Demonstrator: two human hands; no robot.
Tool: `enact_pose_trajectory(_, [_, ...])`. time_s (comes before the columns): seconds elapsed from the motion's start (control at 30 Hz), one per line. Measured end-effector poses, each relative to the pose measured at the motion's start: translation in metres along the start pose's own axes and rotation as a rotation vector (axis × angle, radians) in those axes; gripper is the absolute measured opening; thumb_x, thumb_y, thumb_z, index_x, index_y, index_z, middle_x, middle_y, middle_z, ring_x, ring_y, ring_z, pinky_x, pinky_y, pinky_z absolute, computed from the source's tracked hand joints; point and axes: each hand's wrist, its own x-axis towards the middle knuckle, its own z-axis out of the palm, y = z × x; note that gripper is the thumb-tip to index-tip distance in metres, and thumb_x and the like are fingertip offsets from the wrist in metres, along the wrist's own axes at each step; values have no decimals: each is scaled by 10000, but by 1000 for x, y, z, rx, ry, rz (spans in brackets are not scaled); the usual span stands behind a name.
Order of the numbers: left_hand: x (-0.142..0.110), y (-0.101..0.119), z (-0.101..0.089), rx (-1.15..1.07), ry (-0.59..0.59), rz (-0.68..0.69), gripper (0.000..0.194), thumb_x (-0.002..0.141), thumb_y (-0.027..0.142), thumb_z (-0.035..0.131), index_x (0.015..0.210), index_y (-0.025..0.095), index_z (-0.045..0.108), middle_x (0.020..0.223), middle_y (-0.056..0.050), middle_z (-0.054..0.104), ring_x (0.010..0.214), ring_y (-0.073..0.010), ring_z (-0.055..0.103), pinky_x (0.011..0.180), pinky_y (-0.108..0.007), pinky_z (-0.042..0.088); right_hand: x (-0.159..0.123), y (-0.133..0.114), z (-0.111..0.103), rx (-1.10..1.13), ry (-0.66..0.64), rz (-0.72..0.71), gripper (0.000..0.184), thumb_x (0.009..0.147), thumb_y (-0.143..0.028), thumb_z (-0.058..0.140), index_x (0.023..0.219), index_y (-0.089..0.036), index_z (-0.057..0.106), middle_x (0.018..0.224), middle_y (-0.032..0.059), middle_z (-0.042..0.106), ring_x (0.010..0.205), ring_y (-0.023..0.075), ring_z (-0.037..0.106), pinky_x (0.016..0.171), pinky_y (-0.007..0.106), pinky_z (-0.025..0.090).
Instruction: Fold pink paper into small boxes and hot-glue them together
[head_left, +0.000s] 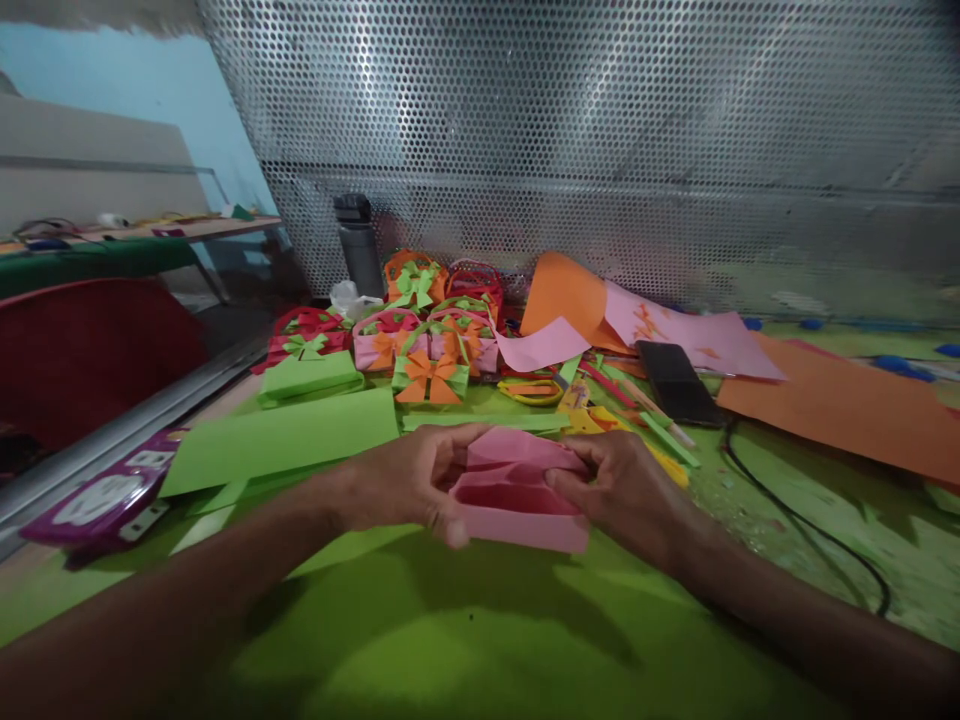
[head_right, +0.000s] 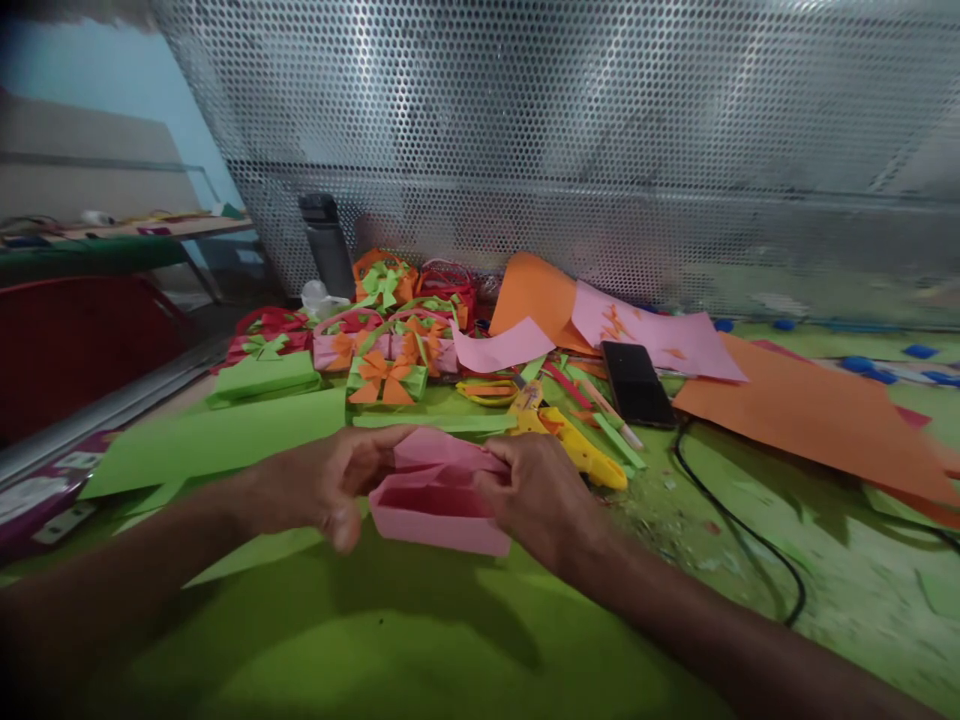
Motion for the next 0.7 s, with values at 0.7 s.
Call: enact_pose_trajectory(0.7, [4,-20,-1,183,347,-70,305,673,156,649,973,102,648,785,-54,683,672,-121,600,607,-216,451,1,-1,0,-61,-46,-27,178,728,-192,451,559,-161,498,502,-47,388,471,79,340,435,216,228])
